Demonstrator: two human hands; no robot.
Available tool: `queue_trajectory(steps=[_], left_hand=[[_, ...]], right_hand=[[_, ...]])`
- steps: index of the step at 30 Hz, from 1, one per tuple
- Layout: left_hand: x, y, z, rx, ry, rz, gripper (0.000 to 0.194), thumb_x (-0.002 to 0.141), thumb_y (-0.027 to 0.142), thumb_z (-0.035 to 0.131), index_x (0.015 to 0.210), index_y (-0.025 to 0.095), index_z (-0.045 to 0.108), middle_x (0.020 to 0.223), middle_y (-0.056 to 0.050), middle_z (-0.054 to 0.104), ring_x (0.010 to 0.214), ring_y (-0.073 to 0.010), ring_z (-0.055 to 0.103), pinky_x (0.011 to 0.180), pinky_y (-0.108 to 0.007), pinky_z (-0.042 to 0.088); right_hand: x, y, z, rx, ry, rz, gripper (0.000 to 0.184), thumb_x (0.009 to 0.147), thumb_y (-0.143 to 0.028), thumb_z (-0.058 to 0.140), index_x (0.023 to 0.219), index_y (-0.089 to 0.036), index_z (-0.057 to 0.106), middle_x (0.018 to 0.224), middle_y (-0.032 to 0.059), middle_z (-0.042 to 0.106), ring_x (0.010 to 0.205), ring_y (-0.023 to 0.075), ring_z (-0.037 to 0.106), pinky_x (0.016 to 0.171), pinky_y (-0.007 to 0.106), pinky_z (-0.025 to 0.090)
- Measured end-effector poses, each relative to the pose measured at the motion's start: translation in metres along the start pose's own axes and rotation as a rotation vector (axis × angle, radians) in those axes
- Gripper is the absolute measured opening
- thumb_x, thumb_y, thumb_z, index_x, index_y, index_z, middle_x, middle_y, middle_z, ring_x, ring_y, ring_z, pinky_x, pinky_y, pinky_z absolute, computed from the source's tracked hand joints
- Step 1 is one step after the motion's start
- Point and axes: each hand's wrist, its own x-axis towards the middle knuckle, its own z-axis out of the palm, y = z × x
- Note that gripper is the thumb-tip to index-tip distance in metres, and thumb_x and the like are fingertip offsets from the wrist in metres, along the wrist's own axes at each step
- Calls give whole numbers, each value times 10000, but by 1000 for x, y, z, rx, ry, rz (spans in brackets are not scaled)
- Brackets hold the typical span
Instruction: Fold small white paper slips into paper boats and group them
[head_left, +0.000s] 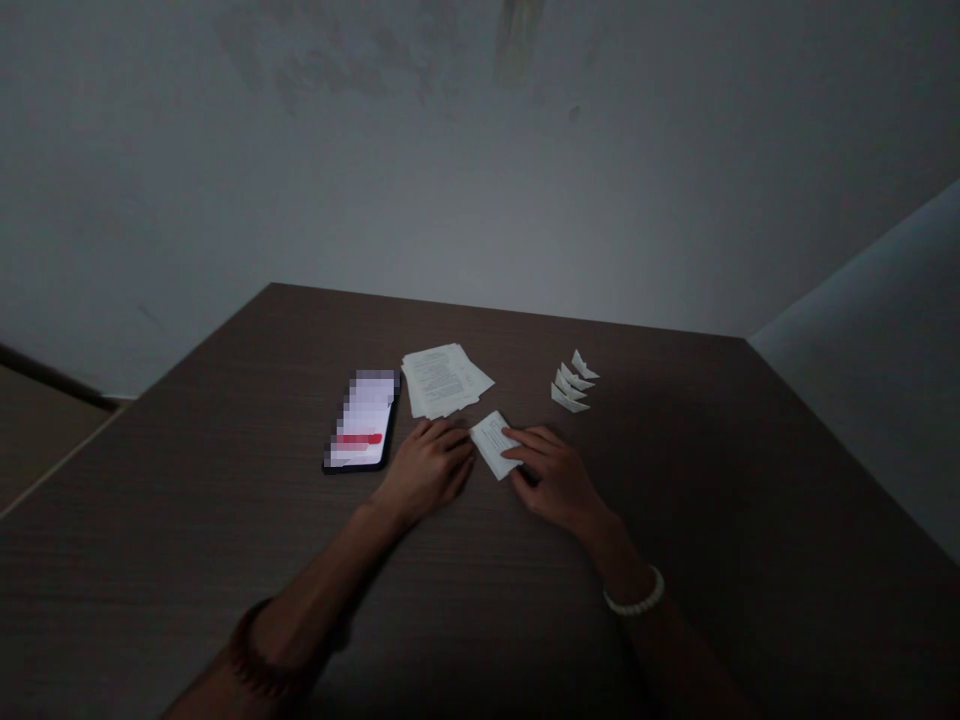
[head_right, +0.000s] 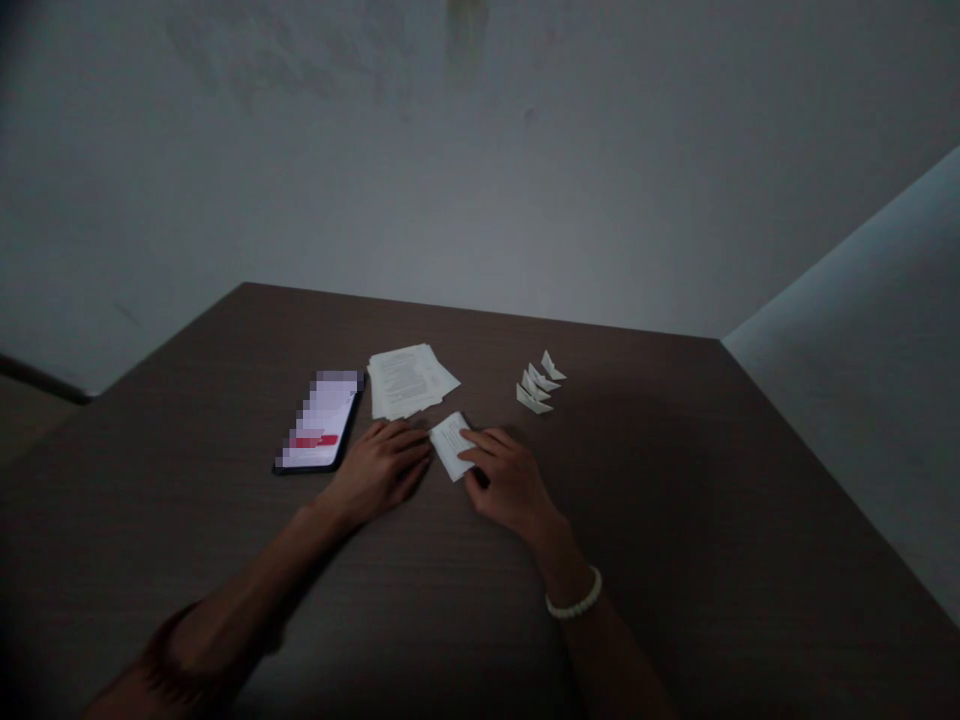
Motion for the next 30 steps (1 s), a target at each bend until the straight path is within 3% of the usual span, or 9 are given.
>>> queue_trajectory(steps=[10,22,30], left_hand=[[0,3,-3,63,-40,-13,183,928,216,505,953,156,677,1003,-88,668,958,-245,551,848,-398,433],[-4,-1,2,181,-70,179,222,937,183,467,1024,99,654,1137,-128,662,952,-237,591,800,-366,459],[-4,-1,2,151,-96,186,243,933,188,460,1062,90,641,1131,-131,665,970,-251,602,800,-382,493]], right_hand=[[0,-1,0,-19,-34,1,263,759,-88,623,982,-205,698,1233,64,650,1072,248,559,924,426,502],[1,-2,-1,-31,-51,0,263,767,-93,625,993,-207,694,1236,55,646,1072,241,548,927,415,495],[1,-3,-1,-29,-58,1,265,777,-92,614,1000,-209,698,1241,55,645,1073,247,545,927,424,495]])
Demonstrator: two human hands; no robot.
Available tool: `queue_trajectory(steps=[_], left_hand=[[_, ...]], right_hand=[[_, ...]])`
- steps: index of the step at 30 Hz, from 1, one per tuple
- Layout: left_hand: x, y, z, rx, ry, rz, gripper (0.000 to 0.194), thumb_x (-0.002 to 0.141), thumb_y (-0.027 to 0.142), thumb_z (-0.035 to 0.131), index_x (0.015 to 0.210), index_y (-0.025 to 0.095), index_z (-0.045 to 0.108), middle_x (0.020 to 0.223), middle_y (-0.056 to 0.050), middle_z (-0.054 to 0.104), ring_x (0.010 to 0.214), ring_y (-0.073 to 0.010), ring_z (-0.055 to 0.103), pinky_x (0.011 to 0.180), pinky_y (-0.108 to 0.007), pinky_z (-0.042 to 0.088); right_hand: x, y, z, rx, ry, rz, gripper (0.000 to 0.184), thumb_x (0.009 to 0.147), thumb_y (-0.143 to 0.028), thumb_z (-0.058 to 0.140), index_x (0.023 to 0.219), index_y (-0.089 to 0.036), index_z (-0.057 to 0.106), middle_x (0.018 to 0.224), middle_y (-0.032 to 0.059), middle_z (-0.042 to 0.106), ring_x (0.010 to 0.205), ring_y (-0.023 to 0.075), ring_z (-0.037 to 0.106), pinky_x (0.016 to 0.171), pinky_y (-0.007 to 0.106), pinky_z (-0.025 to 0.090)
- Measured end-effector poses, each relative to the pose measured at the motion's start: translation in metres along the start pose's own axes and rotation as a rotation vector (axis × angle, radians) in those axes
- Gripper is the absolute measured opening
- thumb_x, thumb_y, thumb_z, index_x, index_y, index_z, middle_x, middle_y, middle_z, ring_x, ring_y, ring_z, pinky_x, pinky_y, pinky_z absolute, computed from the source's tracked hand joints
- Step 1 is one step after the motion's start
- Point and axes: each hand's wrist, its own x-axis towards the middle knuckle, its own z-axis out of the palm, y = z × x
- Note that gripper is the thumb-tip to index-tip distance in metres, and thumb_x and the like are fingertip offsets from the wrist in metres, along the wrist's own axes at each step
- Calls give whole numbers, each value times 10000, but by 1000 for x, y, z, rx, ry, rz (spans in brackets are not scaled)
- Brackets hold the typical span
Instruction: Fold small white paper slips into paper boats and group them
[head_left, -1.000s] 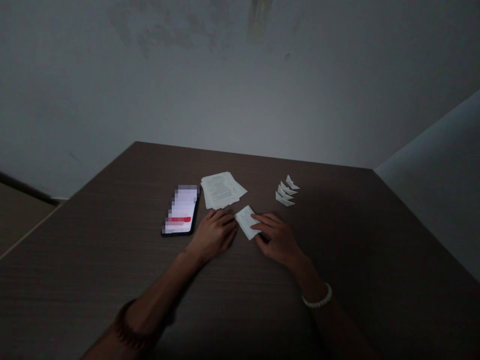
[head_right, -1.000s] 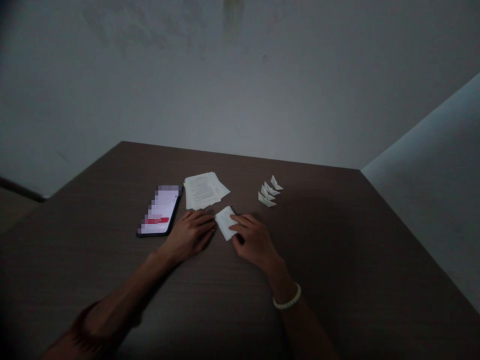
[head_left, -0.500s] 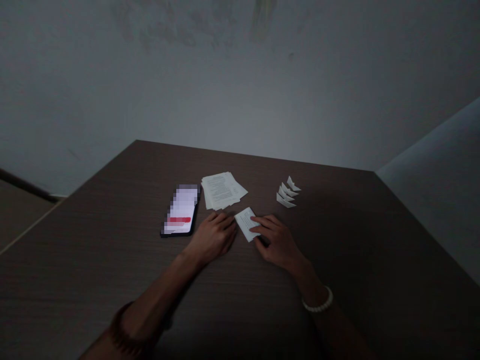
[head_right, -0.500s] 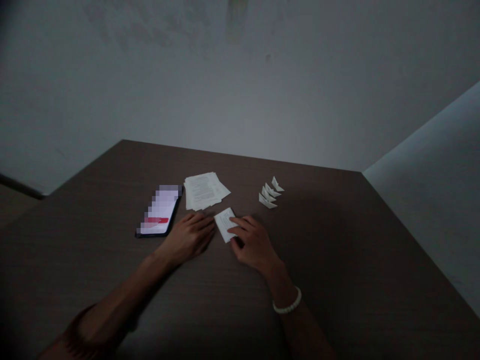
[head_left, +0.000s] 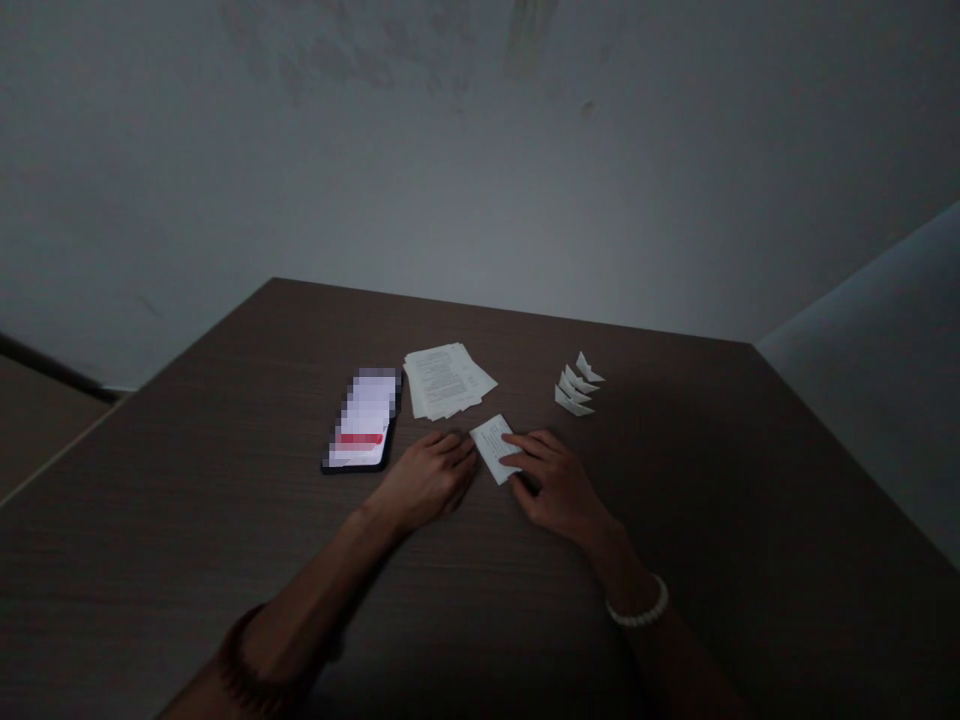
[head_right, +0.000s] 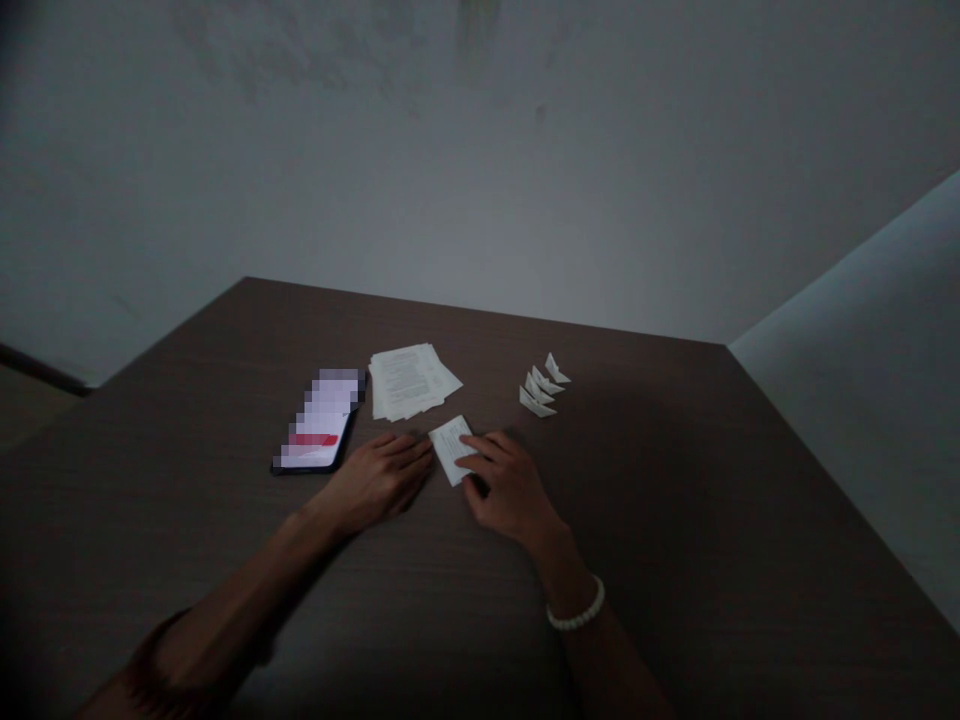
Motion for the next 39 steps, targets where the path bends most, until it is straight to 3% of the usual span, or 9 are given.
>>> queue_trajectory(steps=[39], left_hand=[[1,1,-3,-62,-15,-35,226,928,178,478,1077,106,631,1123,-132,661,996,-257,599,819,-385,520]], right_hand=[[-1,0,-1,28,-4,-27,294,725,-82,649,973,-227,712,1232,52,657,1056,253,553,912,446,495]])
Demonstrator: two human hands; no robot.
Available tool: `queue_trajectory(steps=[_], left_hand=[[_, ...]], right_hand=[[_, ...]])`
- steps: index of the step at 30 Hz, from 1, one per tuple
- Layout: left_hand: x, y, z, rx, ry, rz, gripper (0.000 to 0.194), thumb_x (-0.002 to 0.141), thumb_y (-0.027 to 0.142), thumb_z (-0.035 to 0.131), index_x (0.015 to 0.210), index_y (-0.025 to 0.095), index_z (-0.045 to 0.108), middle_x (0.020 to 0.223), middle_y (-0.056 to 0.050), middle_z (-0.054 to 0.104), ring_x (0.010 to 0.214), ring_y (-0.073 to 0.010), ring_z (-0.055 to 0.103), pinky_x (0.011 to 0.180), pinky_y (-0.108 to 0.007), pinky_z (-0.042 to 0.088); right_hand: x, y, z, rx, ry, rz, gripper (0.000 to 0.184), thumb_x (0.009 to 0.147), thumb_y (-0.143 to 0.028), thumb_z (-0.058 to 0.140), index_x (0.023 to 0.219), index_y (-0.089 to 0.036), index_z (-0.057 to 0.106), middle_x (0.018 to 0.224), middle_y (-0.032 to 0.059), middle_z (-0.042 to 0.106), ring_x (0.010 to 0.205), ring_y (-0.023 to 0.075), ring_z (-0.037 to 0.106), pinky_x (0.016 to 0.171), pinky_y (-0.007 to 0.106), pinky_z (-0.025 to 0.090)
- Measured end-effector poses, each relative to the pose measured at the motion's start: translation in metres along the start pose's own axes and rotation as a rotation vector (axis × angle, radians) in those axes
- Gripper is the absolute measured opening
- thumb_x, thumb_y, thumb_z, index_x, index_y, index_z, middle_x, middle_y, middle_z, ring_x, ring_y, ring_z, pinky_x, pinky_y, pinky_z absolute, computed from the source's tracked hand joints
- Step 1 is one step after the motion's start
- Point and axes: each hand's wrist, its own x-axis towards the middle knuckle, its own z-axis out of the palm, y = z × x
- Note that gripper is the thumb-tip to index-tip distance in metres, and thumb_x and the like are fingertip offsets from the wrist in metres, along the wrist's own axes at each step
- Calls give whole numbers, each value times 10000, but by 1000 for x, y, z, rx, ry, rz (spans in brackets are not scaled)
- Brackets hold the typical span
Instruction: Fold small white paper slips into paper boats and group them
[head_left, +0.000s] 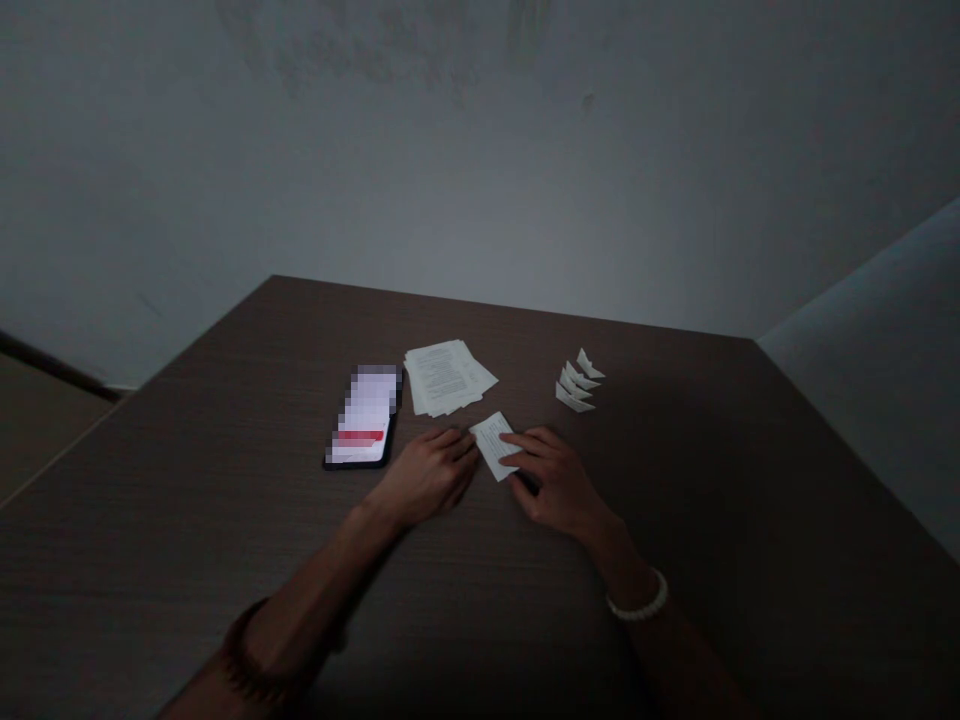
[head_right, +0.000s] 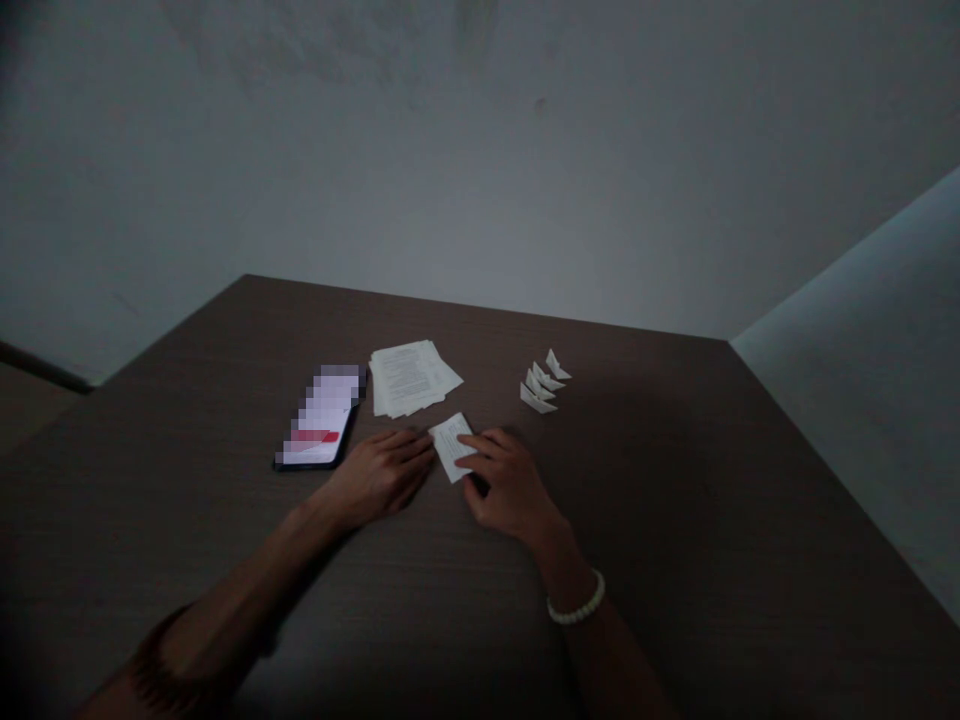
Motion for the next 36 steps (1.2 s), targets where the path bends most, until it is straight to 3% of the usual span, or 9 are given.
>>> queue_trajectory(steps=[14,19,24,27,36], left_hand=[[-2,0,0,-31,23,-16,243,913,194,486,1091,120,633,1176,-137,637,1024,-264,590,817,-402,525],[-3,1,-3,-79,31,1,249,925,252,488,1088,144,642,1168,-120,641,1052,-263,582,854,-409,507],[-3,5,-5,-122,-13,44,242,919,278,492,1062,148,639,1208,-107,634,1110,-275,559,908,-422,482],[-3,5,-5,-143,-6,51,253,914,282,494,1069,144,638,1204,-107,639,1106,-274,562,914,-424,481],[-3,4,-1,-190,54,17,252,954,293,475,1049,160,666,1183,-93,656,1078,-245,575,909,-408,489]], right_hand=[[0,-2,0,27,-6,-18,285,746,-101,645,988,-235,714,1226,42,658,1034,248,553,894,437,496],[1,-2,0,117,48,3,258,823,-136,600,1045,-224,695,1101,58,706,943,216,612,838,396,510],[2,4,2,162,169,35,178,872,-151,571,980,-221,694,948,42,733,841,181,649,798,352,512],[1,9,3,120,188,49,171,866,-158,587,978,-226,697,994,48,724,892,186,649,835,367,509],[-1,10,6,-57,77,24,198,850,-172,615,1006,-243,714,1159,58,677,1015,230,598,896,420,511]])
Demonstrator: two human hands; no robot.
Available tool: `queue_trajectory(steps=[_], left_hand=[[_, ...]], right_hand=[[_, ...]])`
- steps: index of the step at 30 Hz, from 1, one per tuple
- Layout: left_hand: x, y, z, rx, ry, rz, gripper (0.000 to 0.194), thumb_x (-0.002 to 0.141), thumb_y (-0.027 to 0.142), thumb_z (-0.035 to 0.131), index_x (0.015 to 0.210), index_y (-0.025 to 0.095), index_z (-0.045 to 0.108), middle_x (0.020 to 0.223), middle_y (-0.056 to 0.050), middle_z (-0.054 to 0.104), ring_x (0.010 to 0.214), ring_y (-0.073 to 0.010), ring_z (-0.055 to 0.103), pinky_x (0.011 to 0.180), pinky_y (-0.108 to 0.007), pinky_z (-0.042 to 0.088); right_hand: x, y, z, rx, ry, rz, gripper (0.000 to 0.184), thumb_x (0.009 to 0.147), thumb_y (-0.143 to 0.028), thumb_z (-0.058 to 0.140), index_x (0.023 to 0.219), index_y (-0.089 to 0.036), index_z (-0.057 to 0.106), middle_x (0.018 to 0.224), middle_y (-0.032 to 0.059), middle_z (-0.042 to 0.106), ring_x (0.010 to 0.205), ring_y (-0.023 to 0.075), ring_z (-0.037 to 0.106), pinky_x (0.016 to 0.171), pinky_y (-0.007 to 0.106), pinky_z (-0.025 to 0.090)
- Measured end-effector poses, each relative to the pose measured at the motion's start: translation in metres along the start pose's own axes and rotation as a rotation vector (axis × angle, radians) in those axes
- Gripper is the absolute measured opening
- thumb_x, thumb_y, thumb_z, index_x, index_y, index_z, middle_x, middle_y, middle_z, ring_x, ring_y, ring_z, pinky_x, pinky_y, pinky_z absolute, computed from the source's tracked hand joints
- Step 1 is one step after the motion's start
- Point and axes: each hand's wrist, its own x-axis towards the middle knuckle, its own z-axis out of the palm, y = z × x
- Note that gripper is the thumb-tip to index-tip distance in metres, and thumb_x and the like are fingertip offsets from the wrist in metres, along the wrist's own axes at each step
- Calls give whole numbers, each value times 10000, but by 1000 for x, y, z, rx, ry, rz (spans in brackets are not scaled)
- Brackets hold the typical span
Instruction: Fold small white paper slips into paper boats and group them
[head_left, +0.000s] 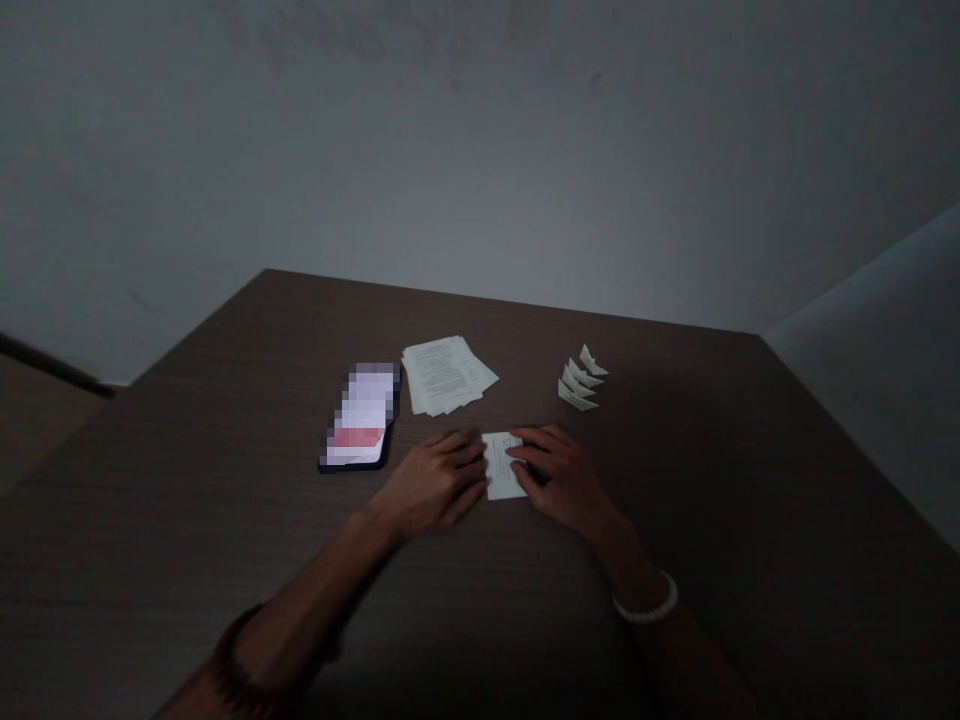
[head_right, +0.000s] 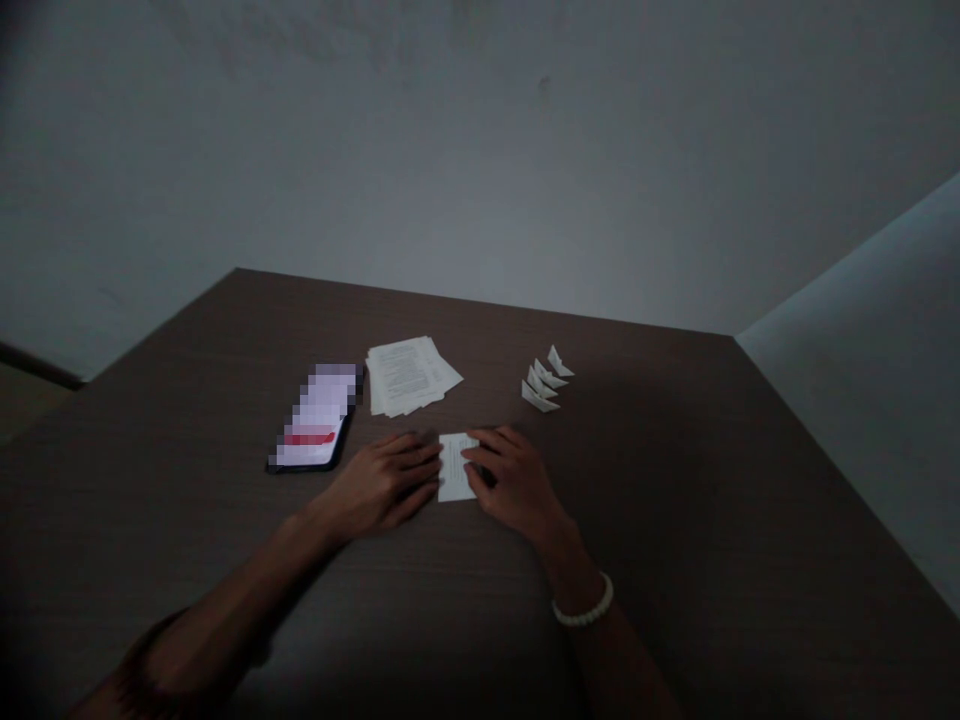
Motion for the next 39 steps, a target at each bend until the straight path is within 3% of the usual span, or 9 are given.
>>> queue_trajectory(steps=[19,39], left_hand=[[-1,1,9,36,57,-52,343,950,411,505,1090,144,669,1210,-104,652,1080,-291,571,886,-455,500],[-1,-2,8,11,7,-57,394,941,443,527,1148,130,646,1249,-119,635,1149,-299,565,946,-472,490]], right_hand=[[1,-2,0,-5,-44,22,204,852,-146,603,1012,-221,707,1168,68,663,1038,234,570,930,417,505],[1,-2,1,46,-53,-5,204,874,-146,583,1035,-202,696,1177,85,651,1084,230,556,941,411,516]])
